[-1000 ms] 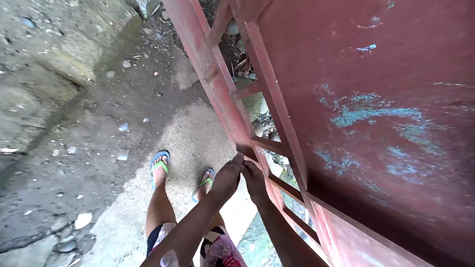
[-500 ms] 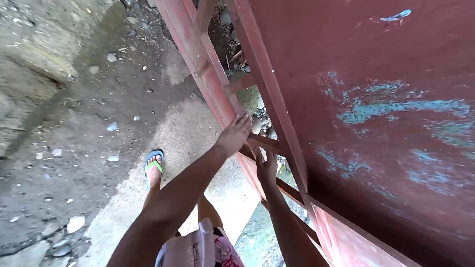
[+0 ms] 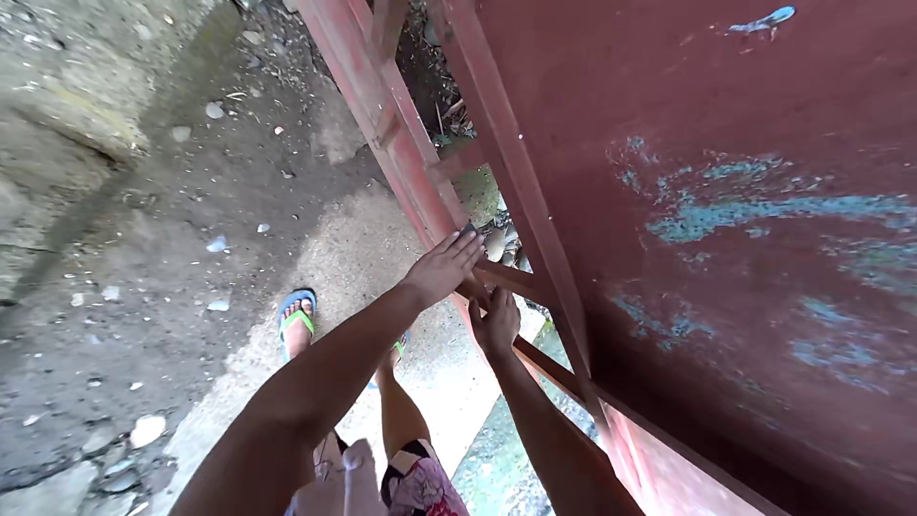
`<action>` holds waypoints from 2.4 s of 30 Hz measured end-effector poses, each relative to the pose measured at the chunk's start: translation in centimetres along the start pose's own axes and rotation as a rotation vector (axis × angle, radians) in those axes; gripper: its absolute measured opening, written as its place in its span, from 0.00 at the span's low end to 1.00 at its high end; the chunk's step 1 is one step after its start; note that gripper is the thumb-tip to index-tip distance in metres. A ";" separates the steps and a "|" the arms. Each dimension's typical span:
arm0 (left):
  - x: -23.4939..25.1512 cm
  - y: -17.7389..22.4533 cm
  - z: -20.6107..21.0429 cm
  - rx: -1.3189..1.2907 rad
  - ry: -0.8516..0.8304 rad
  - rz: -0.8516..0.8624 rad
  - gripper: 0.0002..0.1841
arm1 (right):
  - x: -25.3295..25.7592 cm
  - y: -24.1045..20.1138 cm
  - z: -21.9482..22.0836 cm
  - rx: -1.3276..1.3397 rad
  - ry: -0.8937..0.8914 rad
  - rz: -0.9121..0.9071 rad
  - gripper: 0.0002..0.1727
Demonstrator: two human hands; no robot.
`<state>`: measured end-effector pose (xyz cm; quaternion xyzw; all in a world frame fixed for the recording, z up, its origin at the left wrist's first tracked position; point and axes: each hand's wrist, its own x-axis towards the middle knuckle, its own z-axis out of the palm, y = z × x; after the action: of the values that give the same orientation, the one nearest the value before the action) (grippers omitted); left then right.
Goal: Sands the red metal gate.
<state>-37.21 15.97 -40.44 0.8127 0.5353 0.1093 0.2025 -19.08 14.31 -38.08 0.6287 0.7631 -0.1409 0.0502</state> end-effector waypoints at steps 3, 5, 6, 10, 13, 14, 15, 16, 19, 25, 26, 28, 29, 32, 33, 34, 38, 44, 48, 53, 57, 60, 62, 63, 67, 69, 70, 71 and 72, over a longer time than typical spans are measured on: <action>2.0 0.6 -1.1 -0.058 -0.092 -0.026 0.29 | 0.3 -0.3 0.0 -0.041 -0.029 0.050 0.31; 1.9 0.7 -1.3 -0.064 -0.098 -0.028 0.30 | 0.5 0.0 -0.3 -0.043 -0.070 0.052 0.30; 1.2 0.6 -1.1 -0.048 -0.085 -0.012 0.30 | 0.6 0.1 -0.5 -0.042 -0.088 0.043 0.30; -1.5 0.1 0.3 0.018 -0.016 0.031 0.31 | 0.3 0.2 0.1 -0.057 -0.020 0.016 0.31; -0.2 0.7 -0.2 0.049 -0.042 0.001 0.30 | 0.3 -0.2 0.2 -0.076 -0.027 0.049 0.31; 0.3 0.9 -0.4 0.046 -0.045 -0.008 0.30 | 0.4 -0.2 0.0 -0.075 -0.032 0.053 0.31; 0.6 1.1 -0.6 0.040 -0.056 -0.017 0.30 | 0.4 0.0 -0.1 -0.070 -0.043 0.055 0.32; 0.4 1.2 -0.7 0.037 -0.072 -0.025 0.31 | 0.5 0.1 -0.2 -0.064 -0.052 0.048 0.32; -1.3 0.8 -0.6 0.065 -0.058 -0.015 0.31 | 0.3 0.1 0.0 -0.061 -0.016 0.015 0.31; 1.3 1.3 -1.1 0.066 -0.081 -0.019 0.31 | 0.2 0.1 0.6 -0.069 -0.002 0.042 0.33; 1.3 1.3 -1.1 0.055 -0.083 -0.025 0.32 | 0.3 0.3 0.4 -0.064 -0.018 0.032 0.33; 0.1 1.1 -0.9 0.073 -0.072 0.001 0.32 | 0.2 0.6 0.2 -0.056 -0.021 0.007 0.32; -0.6 0.7 -0.8 0.091 -0.060 0.029 0.31 | 0.2 0.6 0.3 -0.058 -0.004 -0.002 0.32; -1.0 -1.1 -0.8 0.165 -0.052 0.142 0.31 | 0.2 0.4 0.8 -0.071 0.053 -0.008 0.31; -0.8 -1.7 -0.9 0.155 -0.047 0.156 0.32 | 0.1 0.4 0.8 -0.070 0.053 -0.009 0.31; -0.6 -2.5 -1.1 0.130 -0.035 0.143 0.32 | 0.1 0.5 0.9 -0.062 0.057 -0.015 0.30; 1.0 -4.2 -2.6 0.109 0.022 -0.086 0.34 | 0.2 0.8 1.0 -0.045 0.081 -0.026 0.30; 0.6 0.1 -0.5 -0.012 0.007 0.001 0.30 | 0.0 0.6 0.8 -0.047 0.071 -0.035 0.30; 1.3 -4.7 -3.0 0.014 0.045 -0.157 0.33 | 0.0 0.5 0.6 -0.038 0.033 -0.010 0.32; 0.7 -2.3 -2.3 -0.047 -0.023 -0.092 0.34 | 0.0 0.7 0.8 -0.048 0.069 -0.040 0.32; 1.7 -6.0 -4.0 0.000 -0.003 -0.120 0.35 | 0.1 0.5 0.7 -0.057 0.071 -0.041 0.32; 1.7 -3.2 -2.8 -0.086 0.047 -0.262 0.36 | 0.0 0.5 0.8 -0.051 0.067 -0.037 0.33; 0.6 -1.1 -1.9 -0.103 0.019 -0.210 0.36 | 0.0 0.6 0.8 -0.048 0.080 -0.048 0.32; 0.1 -1.0 -1.7 -0.080 0.014 -0.171 0.36 | 0.0 0.6 0.8 -0.048 0.079 -0.046 0.32; 1.2 -3.4 -1.8 0.055 0.133 -0.192 0.35 | 0.1 0.5 1.0 -0.084 0.083 -0.037 0.32; 2.7 -4.3 -2.6 0.111 0.102 -0.262 0.33 | 0.1 0.7 1.1 -0.084 0.106 -0.045 0.31; 3.0 -4.0 -2.7 0.123 0.086 -0.281 0.32 | 0.1 0.9 1.2 -0.086 0.121 -0.056 0.30; 2.9 -3.5 -2.6 0.122 0.092 -0.287 0.31 | 0.0 1.0 1.3 -0.080 0.136 -0.070 0.30; 2.5 -2.8 -2.5 0.110 0.099 -0.277 0.29 | -0.1 1.0 1.4 -0.073 0.144 -0.079 0.31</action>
<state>-39.49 19.77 -39.61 0.7346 0.6568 0.0905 0.1442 -18.20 14.03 -39.52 0.6046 0.7934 -0.0693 0.0123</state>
